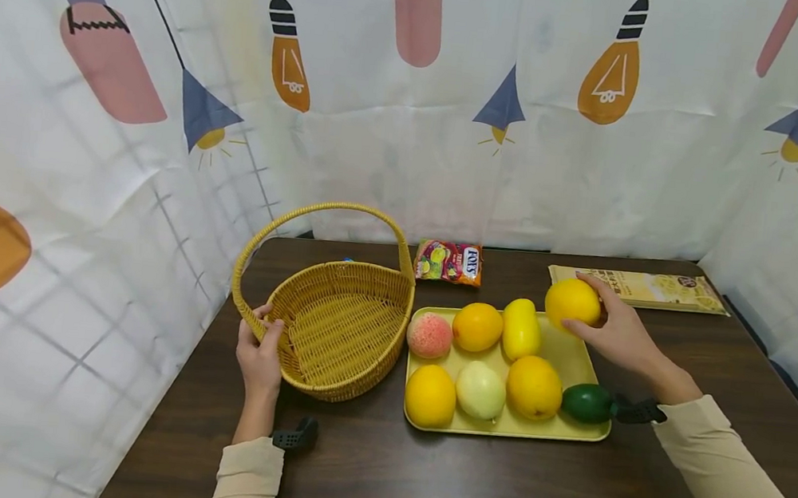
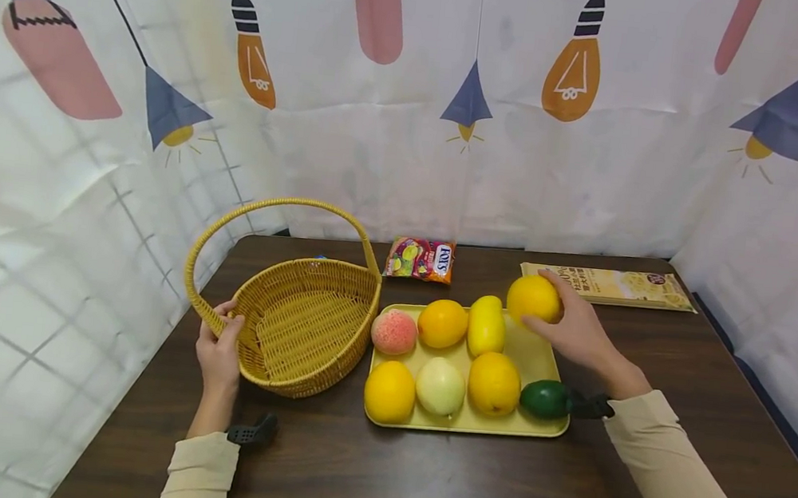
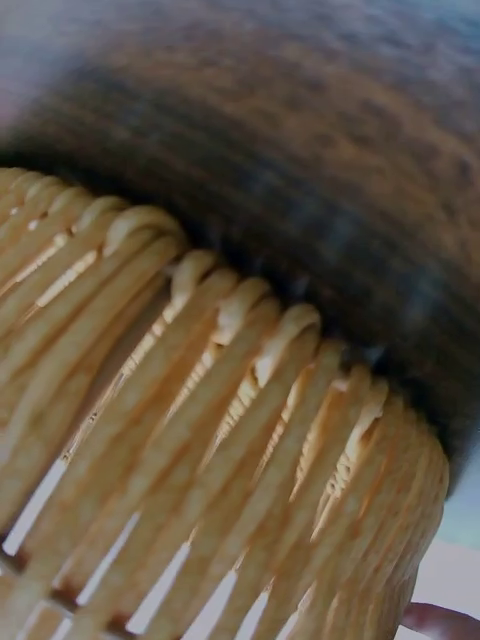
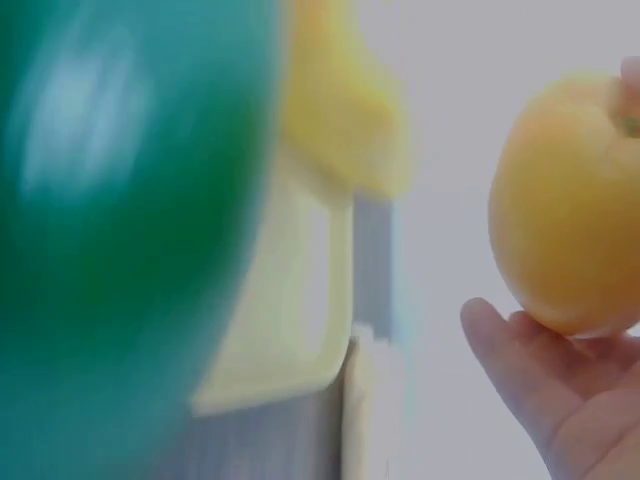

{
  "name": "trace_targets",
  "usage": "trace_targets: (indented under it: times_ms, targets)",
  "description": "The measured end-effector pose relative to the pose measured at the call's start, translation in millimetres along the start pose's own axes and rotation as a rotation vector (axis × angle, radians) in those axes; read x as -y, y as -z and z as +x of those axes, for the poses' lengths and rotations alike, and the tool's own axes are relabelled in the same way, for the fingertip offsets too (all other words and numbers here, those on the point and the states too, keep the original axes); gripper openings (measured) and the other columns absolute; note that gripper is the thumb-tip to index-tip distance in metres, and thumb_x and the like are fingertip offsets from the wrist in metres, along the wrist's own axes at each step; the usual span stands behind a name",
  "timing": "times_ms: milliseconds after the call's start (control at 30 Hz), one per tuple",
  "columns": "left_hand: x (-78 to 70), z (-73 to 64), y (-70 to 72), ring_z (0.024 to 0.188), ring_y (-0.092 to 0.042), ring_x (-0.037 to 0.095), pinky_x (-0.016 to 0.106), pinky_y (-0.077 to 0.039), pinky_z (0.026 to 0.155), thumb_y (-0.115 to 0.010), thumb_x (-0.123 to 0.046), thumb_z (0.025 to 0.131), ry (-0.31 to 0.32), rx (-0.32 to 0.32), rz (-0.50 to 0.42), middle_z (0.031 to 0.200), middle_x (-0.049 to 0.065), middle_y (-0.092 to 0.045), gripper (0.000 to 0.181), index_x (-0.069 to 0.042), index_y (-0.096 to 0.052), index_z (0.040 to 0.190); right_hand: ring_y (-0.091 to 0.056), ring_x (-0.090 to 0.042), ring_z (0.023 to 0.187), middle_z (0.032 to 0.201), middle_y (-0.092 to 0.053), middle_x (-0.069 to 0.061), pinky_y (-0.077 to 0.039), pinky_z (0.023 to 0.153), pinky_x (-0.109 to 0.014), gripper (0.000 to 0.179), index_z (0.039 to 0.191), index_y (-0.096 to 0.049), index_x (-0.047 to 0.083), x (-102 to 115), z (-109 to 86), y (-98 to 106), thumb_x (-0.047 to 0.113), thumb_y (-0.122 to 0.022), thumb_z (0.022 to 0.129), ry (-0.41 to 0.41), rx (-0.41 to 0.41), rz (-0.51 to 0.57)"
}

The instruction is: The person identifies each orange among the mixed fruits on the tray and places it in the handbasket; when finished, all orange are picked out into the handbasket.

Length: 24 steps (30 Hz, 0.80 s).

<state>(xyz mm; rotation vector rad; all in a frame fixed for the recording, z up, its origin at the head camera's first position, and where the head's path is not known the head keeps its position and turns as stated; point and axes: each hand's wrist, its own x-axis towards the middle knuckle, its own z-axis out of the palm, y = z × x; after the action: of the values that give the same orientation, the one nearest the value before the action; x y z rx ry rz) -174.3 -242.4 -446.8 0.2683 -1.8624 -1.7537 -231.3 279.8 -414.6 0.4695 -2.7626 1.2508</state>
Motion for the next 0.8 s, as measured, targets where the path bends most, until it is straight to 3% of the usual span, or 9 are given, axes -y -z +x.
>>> trace_targets:
  times_ms: [133, 233, 333, 367, 467, 533, 567, 667, 800]
  targets:
    - [7.0, 1.2, 2.5, 0.092, -0.053, 0.020, 0.020, -0.040, 0.073, -0.056, -0.019, 0.099, 0.042, 0.019, 0.025, 0.113, 0.011, -0.058, 0.043, -0.002, -0.053, 0.138, -0.053, -0.027, 0.108, 0.138, -0.042, -0.018, -0.050, 0.078, -0.019, 0.078, 0.156, -0.022, 0.018, 18, 4.7, -10, 0.024, -0.068, 0.093, 0.053, -0.004, 0.120]
    - [21.1, 4.7, 6.4, 0.125, -0.046, 0.023, 0.016, -0.039, 0.080, -0.057, -0.023, 0.099, 0.065, 0.044, 0.038, 0.148, 0.008, -0.045, 0.042, 0.001, -0.055, 0.134, -0.053, -0.020, 0.110, 0.141, -0.039, -0.015, -0.049, 0.082, -0.019, 0.071, 0.155, -0.024, 0.019, 31, 9.3, -20, 0.017, -0.064, 0.096, 0.087, 0.019, 0.256]
    - [32.2, 9.1, 9.8, 0.117, -0.051, 0.024, 0.015, -0.039, 0.075, -0.057, -0.023, 0.099, 0.039, 0.044, 0.051, 0.148, 0.008, -0.044, 0.039, 0.007, -0.057, 0.124, -0.053, -0.017, 0.111, 0.143, -0.037, -0.014, -0.050, 0.085, -0.021, 0.068, 0.154, -0.026, 0.020, 48, 16.6, -32, 0.015, -0.061, 0.097, 0.120, 0.052, 0.363]
    - [33.6, 9.9, 10.8, 0.104, -0.055, 0.021, 0.016, -0.040, 0.070, -0.057, -0.023, 0.099, 0.031, 0.040, 0.060, 0.140, 0.010, -0.049, 0.039, 0.004, -0.058, 0.128, -0.053, -0.019, 0.112, 0.143, -0.037, -0.013, -0.050, 0.086, -0.021, 0.068, 0.154, -0.026, 0.021, 54, 19.4, -36, 0.015, -0.062, 0.097, 0.127, 0.060, 0.382]
    - [22.7, 5.3, 11.5, 0.079, -0.052, 0.015, 0.015, -0.041, 0.063, -0.058, -0.024, 0.099, 0.009, 0.034, 0.082, 0.123, 0.017, -0.058, 0.042, 0.001, -0.057, 0.133, -0.053, -0.026, 0.113, 0.143, -0.039, -0.013, -0.051, 0.086, -0.023, 0.070, 0.154, -0.028, 0.022, 72, 28.5, -50, 0.015, -0.065, 0.095, 0.154, 0.080, 0.411]
    - [12.7, -0.3, 10.6, 0.093, -0.057, 0.012, 0.014, -0.043, 0.066, -0.059, -0.024, 0.098, 0.011, 0.039, 0.094, 0.134, 0.017, -0.056, 0.042, 0.003, -0.058, 0.131, -0.053, -0.028, 0.112, 0.141, -0.042, -0.012, -0.052, 0.086, -0.027, 0.071, 0.153, -0.030, 0.023, 84, 33.5, -60, 0.016, -0.068, 0.093, 0.167, 0.082, 0.408]
    - [7.6, -2.4, 9.6, 0.086, -0.055, 0.013, 0.014, -0.043, 0.064, -0.059, -0.024, 0.098, 0.006, 0.040, 0.101, 0.132, 0.019, -0.056, 0.043, 0.004, -0.058, 0.129, -0.054, -0.028, 0.111, 0.141, -0.043, -0.011, -0.052, 0.086, -0.029, 0.072, 0.153, -0.031, 0.023, 89, 35.2, -65, 0.016, -0.069, 0.092, 0.173, 0.083, 0.406]
    - [0.7, -5.3, 6.4, 0.092, -0.055, 0.020, 0.013, -0.043, 0.066, -0.058, -0.023, 0.098, -0.002, 0.038, 0.121, 0.146, 0.017, -0.047, 0.038, 0.009, -0.061, 0.119, -0.057, -0.026, 0.108, 0.139, -0.048, -0.010, -0.052, 0.088, -0.038, 0.074, 0.151, -0.035, 0.022, 102, 39.0, -81, 0.017, -0.073, 0.088, 0.193, 0.088, 0.403]
    - [-0.8, -4.5, 5.3, 0.077, -0.052, 0.018, 0.015, -0.042, 0.061, -0.058, -0.023, 0.098, 0.000, 0.044, 0.134, 0.145, 0.018, -0.048, 0.037, 0.009, -0.061, 0.117, -0.059, -0.025, 0.104, 0.134, -0.054, -0.009, -0.052, 0.089, -0.044, 0.076, 0.150, -0.038, 0.021, 114, 42.3, -102, 0.021, -0.077, 0.085, 0.212, 0.104, 0.377]
